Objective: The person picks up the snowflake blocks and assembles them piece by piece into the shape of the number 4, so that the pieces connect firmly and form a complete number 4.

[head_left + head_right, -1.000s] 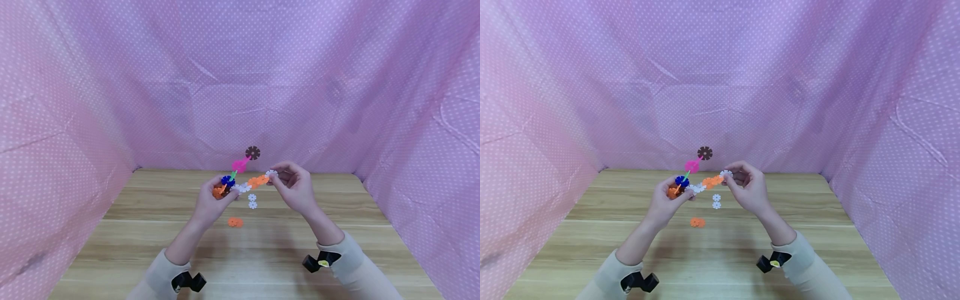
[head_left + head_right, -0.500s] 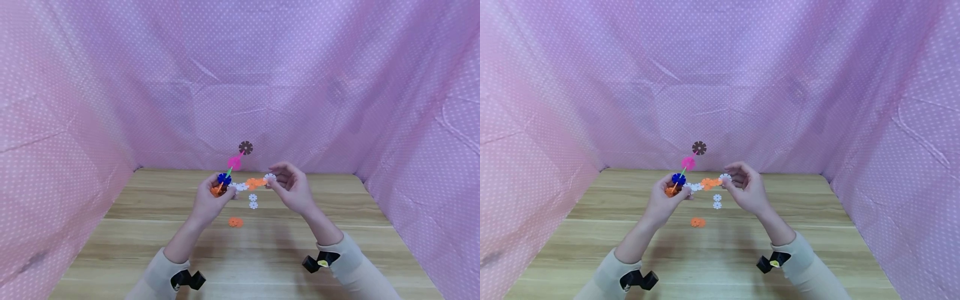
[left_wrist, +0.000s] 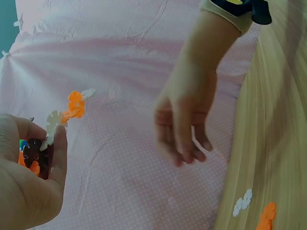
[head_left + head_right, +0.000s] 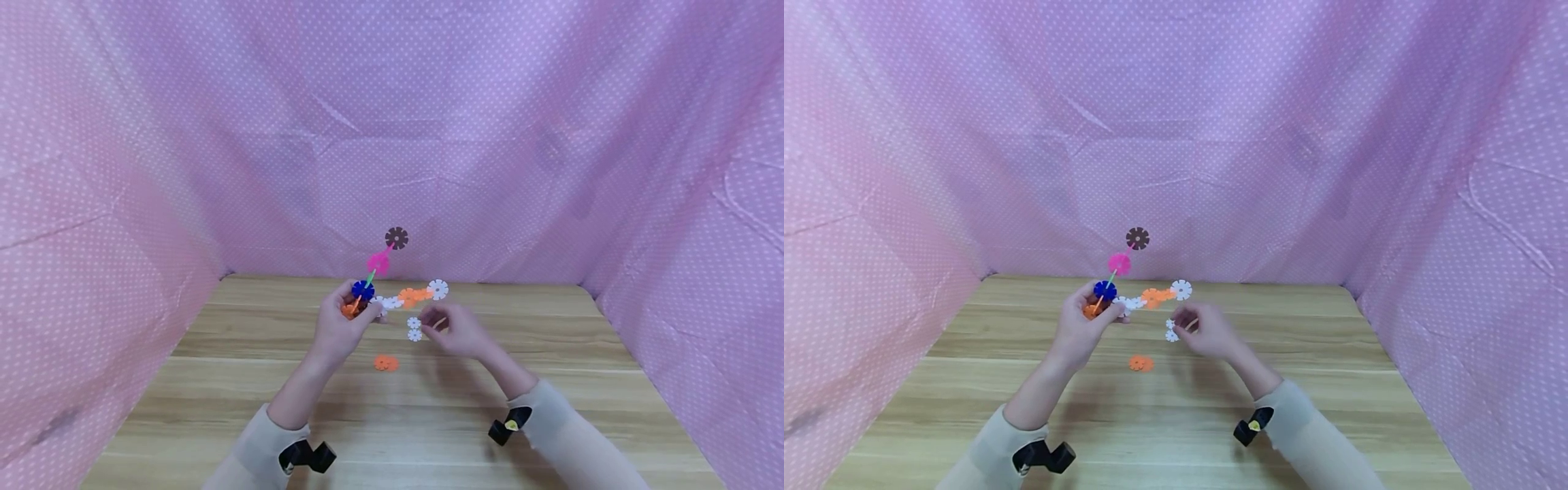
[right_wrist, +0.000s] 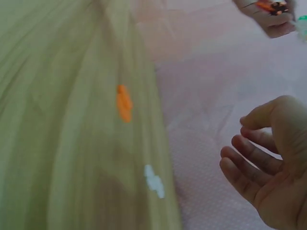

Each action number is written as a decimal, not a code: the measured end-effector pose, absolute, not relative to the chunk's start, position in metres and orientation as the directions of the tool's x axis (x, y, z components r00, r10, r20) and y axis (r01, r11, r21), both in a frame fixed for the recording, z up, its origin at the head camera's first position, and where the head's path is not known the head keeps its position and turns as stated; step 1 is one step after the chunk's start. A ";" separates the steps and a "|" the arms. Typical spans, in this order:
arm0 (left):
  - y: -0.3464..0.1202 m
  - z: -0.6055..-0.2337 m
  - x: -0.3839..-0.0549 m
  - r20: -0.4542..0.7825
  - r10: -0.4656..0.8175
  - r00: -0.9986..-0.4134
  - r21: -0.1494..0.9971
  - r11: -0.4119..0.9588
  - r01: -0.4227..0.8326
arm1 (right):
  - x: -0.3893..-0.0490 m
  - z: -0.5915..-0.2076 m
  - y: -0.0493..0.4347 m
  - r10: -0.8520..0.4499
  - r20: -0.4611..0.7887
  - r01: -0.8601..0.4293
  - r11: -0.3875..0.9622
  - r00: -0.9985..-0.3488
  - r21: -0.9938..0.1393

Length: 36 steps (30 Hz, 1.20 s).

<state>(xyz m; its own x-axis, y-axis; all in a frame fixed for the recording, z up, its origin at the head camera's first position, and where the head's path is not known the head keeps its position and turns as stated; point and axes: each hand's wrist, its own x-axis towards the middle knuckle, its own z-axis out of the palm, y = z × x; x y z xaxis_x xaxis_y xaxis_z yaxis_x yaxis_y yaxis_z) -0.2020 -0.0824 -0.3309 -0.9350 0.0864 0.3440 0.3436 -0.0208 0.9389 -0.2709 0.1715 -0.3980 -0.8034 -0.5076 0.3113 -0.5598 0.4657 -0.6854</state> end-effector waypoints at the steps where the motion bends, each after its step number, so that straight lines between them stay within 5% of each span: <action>1: -0.082 -0.331 -0.202 0.345 0.080 -0.935 0.939 -0.031 0.344 | -0.274 -0.403 0.170 -0.514 0.294 -0.557 0.490 -0.806 -0.670; 9: -0.079 -0.331 -0.204 0.401 0.076 -0.913 0.894 -0.252 0.371 | -0.282 -0.435 0.161 -0.547 0.175 -0.544 0.641 -0.819 -0.541; 15: -0.080 -0.332 -0.205 0.436 0.113 -0.893 0.855 -0.360 0.372 | -0.286 -0.450 0.155 -0.565 0.199 -0.586 0.670 -0.801 -0.457; 22: -0.079 -0.330 -0.204 0.407 0.100 -0.908 0.866 -0.357 0.349 | -0.286 -0.456 0.152 -0.556 0.212 -0.587 0.683 -0.804 -0.434; 29: -0.079 -0.329 -0.204 0.392 0.049 -0.919 0.906 -0.196 0.376 | -0.283 -0.454 0.150 -0.550 0.212 -0.585 0.704 -0.808 -0.403; 36: -0.080 -0.330 -0.204 0.385 0.059 -0.921 0.916 -0.145 0.374 | -0.280 -0.455 0.153 -0.483 0.156 -0.492 0.723 -0.862 -0.485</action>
